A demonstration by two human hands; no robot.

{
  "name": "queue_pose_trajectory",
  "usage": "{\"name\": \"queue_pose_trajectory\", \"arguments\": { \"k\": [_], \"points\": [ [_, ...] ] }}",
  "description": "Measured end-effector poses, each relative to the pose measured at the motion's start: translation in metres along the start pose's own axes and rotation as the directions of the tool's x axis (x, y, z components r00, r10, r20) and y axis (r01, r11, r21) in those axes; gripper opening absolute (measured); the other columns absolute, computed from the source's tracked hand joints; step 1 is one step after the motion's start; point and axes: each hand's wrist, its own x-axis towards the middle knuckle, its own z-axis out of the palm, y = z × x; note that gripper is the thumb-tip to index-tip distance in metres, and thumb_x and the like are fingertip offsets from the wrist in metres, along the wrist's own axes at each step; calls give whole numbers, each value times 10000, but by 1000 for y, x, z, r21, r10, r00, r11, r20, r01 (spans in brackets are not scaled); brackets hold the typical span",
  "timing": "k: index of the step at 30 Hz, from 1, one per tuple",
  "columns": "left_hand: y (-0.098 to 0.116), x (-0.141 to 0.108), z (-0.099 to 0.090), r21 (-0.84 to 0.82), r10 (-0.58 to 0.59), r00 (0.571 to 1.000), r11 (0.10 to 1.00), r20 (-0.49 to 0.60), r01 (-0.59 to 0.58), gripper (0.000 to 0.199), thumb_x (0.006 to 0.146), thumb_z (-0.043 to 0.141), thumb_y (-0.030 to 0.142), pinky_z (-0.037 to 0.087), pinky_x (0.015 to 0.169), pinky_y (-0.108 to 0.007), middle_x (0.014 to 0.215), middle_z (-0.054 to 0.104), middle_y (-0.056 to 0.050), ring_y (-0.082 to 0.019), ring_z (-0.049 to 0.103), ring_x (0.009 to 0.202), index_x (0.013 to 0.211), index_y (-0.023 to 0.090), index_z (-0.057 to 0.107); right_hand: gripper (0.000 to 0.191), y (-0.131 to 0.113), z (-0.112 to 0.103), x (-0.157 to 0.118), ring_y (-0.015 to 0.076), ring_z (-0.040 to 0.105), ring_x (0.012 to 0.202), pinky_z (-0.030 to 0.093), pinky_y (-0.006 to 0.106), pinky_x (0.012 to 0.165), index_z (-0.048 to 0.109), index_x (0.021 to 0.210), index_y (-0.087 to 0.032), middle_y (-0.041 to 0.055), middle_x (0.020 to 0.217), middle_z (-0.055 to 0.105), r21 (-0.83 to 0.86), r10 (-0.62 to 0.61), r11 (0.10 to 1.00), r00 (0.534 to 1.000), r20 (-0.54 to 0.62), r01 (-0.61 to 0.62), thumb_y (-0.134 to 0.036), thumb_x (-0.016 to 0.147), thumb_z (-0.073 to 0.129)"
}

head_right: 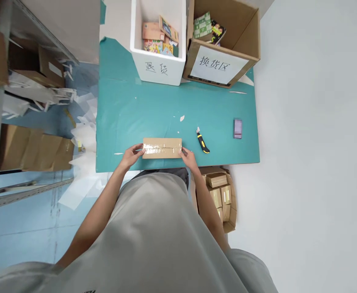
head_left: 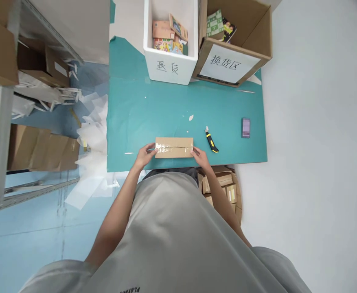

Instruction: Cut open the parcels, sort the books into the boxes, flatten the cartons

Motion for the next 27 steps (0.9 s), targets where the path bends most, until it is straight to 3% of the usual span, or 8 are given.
{"name": "queue_pose_trajectory", "arguments": {
  "k": [3, 6, 9, 11, 14, 20, 23, 27],
  "points": [
    [0, 2, 2, 10, 25, 1000, 1000, -10, -25, 849, 674, 830, 735, 566, 1107, -528, 1409, 706, -222, -380, 714, 1258, 1272, 141, 723, 557, 1, -13, 12, 293, 751, 1179, 558, 459, 1106, 808, 1192, -183, 94, 1220, 821, -228, -5, 974, 1000, -8, 3, -652, 948, 634],
    [-1, 3, 4, 11, 35, 999, 999, -19, -34, 795, 677, 827, 733, 592, 1074, -536, 1394, 718, -206, -389, 709, 1266, 1223, 164, 728, 485, -1, -41, 26, 283, 657, 1341, 475, 428, 1187, 757, 1296, -140, 146, 1390, 744, -526, -8, 845, 980, -199, -100, -468, 1050, 498],
    [-1, 3, 7, 22, 26, 999, 999, -44, -25, 742, 680, 822, 722, 611, 1047, -540, 1382, 726, -190, -392, 732, 1225, 1191, 193, 726, 532, -4, -73, 39, 315, 513, 1489, 356, 463, 1266, 617, 1467, -36, 261, 1560, 585, -605, -11, 769, 942, -337, -208, -295, 1014, 514],
    [-1, 1, 9, 16, 27, 998, 1000, -57, -27, 735, 679, 810, 718, 606, 1056, -550, 1383, 725, -193, -396, 745, 1197, 1188, 196, 719, 561, -5, -87, 43, 331, 516, 1479, 353, 464, 1258, 578, 1501, -12, 291, 1560, 567, -627, 12, 733, 928, -373, -262, -229, 986, 529],
    [0, -2, 10, -7, 21, 997, 1000, -69, -22, 735, 673, 804, 706, 601, 1063, -562, 1399, 716, -198, -400, 751, 1186, 1192, 194, 713, 589, -4, -93, 44, 332, 603, 1384, 415, 442, 1198, 563, 1540, -63, 269, 1507, 618, -652, 55, 687, 919, -391, -319, -186, 964, 560],
    [-1, -6, 13, -52, -2, 995, 999, -98, -3, 746, 625, 845, 686, 575, 1095, -579, 1395, 722, -198, -411, 737, 1212, 1168, 188, 730, 711, -7, -79, 43, 338, 707, 1247, 498, 446, 1101, 470, 1618, -107, 241, 1369, 721, -686, 85, 629, 910, -406, -365, -248, 937, 617],
    [-2, -7, 15, -75, -1, 992, 997, -123, -8, 741, 617, 861, 664, 580, 1085, -573, 1372, 733, -199, -407, 743, 1191, 1160, 174, 742, 730, -12, -72, 36, 297, 735, 1210, 550, 423, 1061, 478, 1591, -127, 186, 1352, 750, -622, 60, 724, 926, -372, -297, -341, 906, 613],
    [-1, -9, 18, -88, 1, 989, 996, -147, -14, 657, 660, 883, 578, 608, 1040, -543, 1339, 747, -187, -389, 752, 1160, 1163, 174, 760, 779, -24, -56, 16, 268, 770, 1123, 602, 414, 1000, 462, 1548, -94, 194, 1304, 762, -189, -15, 981, 954, -300, -44, -416, 845, 562]
  ]
}}
